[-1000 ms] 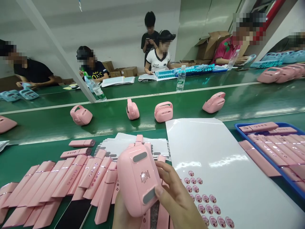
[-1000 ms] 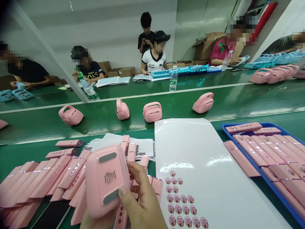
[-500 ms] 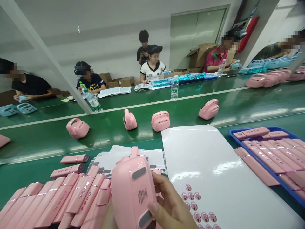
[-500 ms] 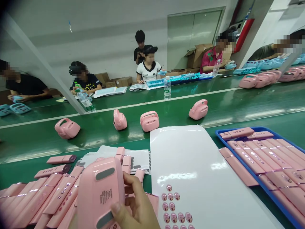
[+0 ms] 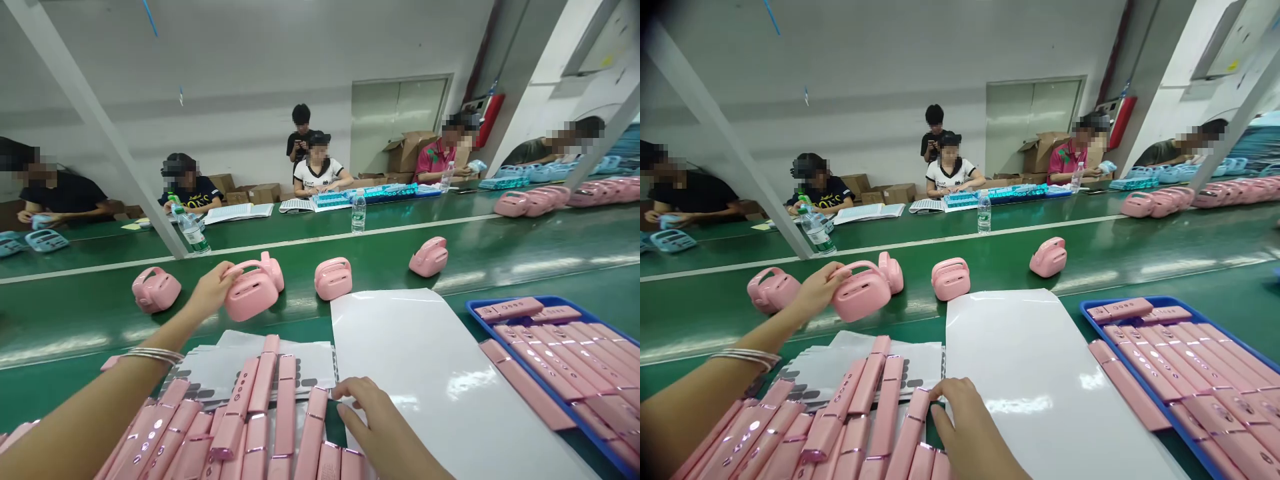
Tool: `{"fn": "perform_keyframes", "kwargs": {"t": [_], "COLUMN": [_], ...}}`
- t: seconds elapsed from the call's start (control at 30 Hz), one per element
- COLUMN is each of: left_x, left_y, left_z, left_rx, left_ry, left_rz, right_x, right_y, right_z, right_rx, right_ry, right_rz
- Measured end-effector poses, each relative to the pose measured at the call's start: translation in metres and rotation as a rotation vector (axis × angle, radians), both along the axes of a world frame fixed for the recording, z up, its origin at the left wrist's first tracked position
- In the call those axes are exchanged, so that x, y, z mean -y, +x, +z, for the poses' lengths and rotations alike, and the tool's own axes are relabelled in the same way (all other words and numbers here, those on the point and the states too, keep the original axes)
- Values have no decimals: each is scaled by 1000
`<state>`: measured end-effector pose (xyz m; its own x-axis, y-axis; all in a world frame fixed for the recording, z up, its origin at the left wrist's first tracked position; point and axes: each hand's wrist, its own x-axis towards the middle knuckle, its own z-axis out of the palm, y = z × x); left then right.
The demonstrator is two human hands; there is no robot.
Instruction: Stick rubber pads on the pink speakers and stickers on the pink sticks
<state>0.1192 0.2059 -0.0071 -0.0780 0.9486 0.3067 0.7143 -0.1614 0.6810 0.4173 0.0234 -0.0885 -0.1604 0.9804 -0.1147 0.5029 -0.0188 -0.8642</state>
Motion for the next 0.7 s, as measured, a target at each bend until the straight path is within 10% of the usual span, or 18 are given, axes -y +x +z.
{"fn": "perform_keyframes", "kwargs": {"t": [0.43, 0.7], "left_x": [-56, -63], "left_y": [-86, 8], "left_z": [-36, -21], "left_rx": [-197, -311], "left_ry": [-93, 6], "left_rz": [107, 71], "right_x": [-77, -78], "right_y": [-30, -22], "right_z": [-27, -23], "right_rx": [268, 287], "right_ry": [218, 258], "right_rz": [304, 432]}}
